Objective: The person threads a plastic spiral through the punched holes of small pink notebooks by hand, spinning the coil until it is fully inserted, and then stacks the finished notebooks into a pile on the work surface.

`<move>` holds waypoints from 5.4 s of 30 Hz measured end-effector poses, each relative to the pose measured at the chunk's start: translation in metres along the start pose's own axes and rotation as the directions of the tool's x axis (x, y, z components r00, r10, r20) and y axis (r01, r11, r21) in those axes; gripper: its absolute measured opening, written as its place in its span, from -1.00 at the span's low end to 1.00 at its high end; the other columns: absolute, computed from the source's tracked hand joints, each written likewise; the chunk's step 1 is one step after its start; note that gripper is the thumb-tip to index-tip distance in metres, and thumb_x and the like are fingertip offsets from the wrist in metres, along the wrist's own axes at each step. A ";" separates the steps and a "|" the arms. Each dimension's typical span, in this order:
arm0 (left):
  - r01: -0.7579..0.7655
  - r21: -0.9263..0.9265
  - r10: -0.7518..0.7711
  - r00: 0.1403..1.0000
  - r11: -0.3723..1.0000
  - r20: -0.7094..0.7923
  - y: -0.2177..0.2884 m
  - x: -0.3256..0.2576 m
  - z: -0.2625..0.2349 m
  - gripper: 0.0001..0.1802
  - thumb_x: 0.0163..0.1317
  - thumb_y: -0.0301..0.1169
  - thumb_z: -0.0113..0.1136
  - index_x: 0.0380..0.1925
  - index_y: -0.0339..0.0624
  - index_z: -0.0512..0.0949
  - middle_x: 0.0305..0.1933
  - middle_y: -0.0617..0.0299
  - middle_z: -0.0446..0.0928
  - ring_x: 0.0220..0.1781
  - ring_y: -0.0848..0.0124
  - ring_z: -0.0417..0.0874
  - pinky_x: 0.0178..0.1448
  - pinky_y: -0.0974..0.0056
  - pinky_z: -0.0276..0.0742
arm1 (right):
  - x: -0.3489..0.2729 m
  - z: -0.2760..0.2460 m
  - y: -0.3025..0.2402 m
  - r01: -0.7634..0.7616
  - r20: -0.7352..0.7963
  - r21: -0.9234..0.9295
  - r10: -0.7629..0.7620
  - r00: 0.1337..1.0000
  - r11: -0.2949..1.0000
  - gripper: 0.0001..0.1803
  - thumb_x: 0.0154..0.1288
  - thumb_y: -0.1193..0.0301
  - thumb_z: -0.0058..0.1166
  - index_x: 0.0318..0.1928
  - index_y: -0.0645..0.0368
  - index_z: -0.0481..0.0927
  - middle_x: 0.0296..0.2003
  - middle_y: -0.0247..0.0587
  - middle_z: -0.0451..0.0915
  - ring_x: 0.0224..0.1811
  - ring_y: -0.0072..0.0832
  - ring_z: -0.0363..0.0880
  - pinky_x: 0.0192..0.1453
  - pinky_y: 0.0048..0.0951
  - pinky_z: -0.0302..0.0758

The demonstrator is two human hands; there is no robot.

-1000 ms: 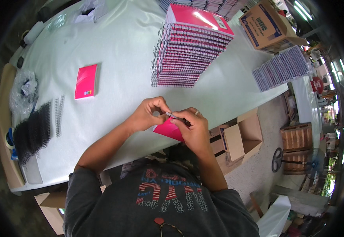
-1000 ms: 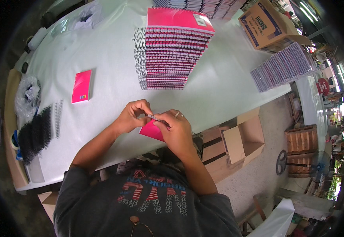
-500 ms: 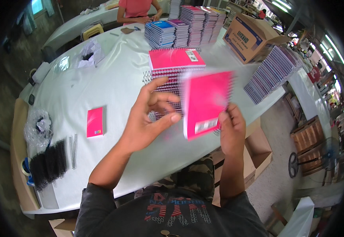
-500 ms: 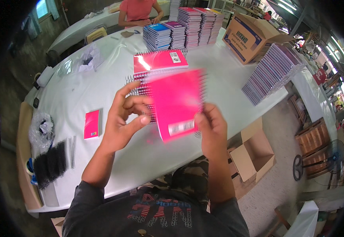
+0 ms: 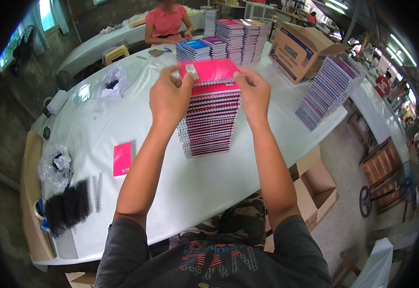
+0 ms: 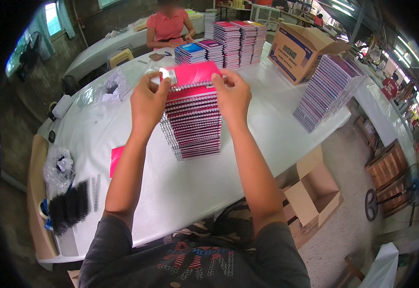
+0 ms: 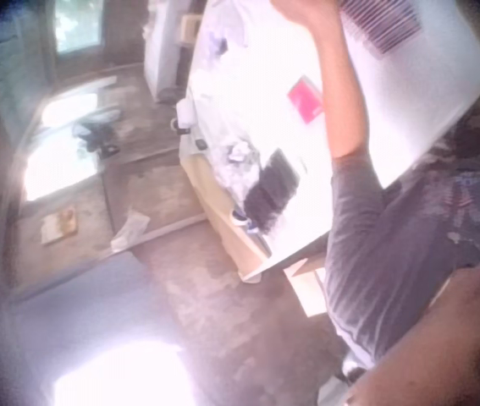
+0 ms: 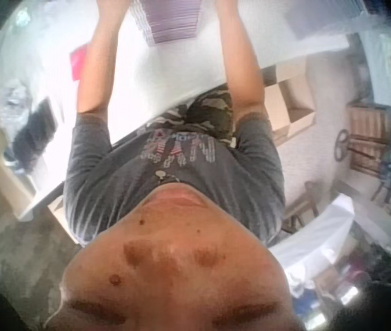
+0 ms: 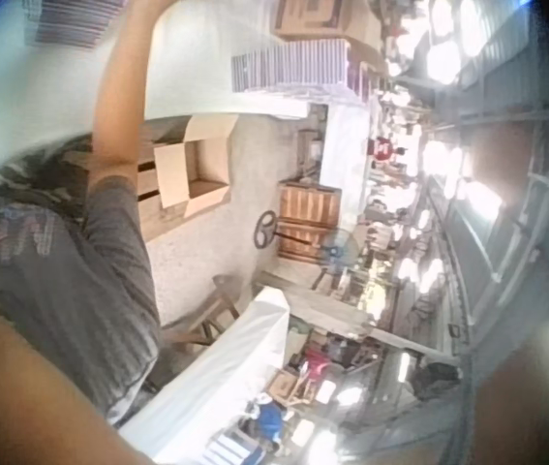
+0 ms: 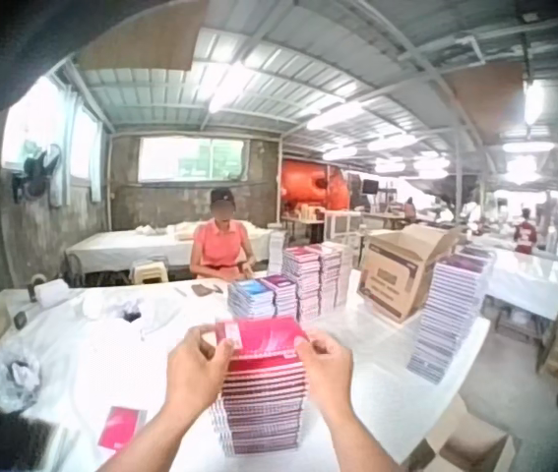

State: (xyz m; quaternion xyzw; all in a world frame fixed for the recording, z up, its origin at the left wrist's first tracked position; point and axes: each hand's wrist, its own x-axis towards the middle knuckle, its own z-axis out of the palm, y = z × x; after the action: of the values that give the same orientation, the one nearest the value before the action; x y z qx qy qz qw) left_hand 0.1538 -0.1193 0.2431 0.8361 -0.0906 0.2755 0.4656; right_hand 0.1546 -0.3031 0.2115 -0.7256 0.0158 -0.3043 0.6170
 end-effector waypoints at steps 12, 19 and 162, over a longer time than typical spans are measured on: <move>-0.054 -0.377 -0.083 0.937 0.925 -0.339 -0.037 -0.028 0.034 -0.62 0.27 -0.18 0.14 -0.44 -0.35 0.55 -0.40 0.11 0.56 -0.42 0.40 0.52 -0.30 0.29 0.44 | -0.034 0.032 0.024 0.236 -0.218 0.089 -0.213 0.953 0.968 -0.65 0.34 0.39 -0.05 0.07 0.31 0.47 -0.05 -0.02 0.55 -0.04 -0.33 0.52 0.10 -0.42 0.38; -0.059 -0.441 -0.134 0.910 0.896 -0.393 -0.036 -0.027 0.041 -0.60 0.27 -0.21 0.18 -0.64 -0.26 0.45 -0.65 0.38 0.39 -0.56 0.64 0.27 -0.44 0.47 0.25 | -0.040 0.039 0.028 0.289 -0.324 0.261 -0.198 0.925 0.921 -0.76 0.38 0.46 -0.13 -0.06 0.36 0.48 -0.12 -0.10 0.57 -0.06 -0.50 0.50 0.10 -0.51 0.37; -0.563 0.413 0.286 0.776 0.716 0.563 -0.143 -0.221 -0.060 -0.01 -0.12 0.34 0.10 0.21 -0.13 0.31 0.37 0.03 0.16 0.42 0.05 0.08 0.34 -0.22 -0.05 | -0.264 0.000 0.082 -0.109 0.555 0.075 0.049 0.831 0.991 -0.63 0.19 0.64 -0.05 0.03 0.23 0.54 -0.10 -0.04 0.62 -0.10 -0.32 0.63 0.02 -0.44 0.49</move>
State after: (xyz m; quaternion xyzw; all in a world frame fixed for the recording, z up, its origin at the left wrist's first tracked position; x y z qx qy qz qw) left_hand 0.0059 -0.0137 0.0437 0.9290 -0.3088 0.1855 0.0852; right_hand -0.0317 -0.2168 0.0260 -0.7481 -0.1483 -0.0569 0.6442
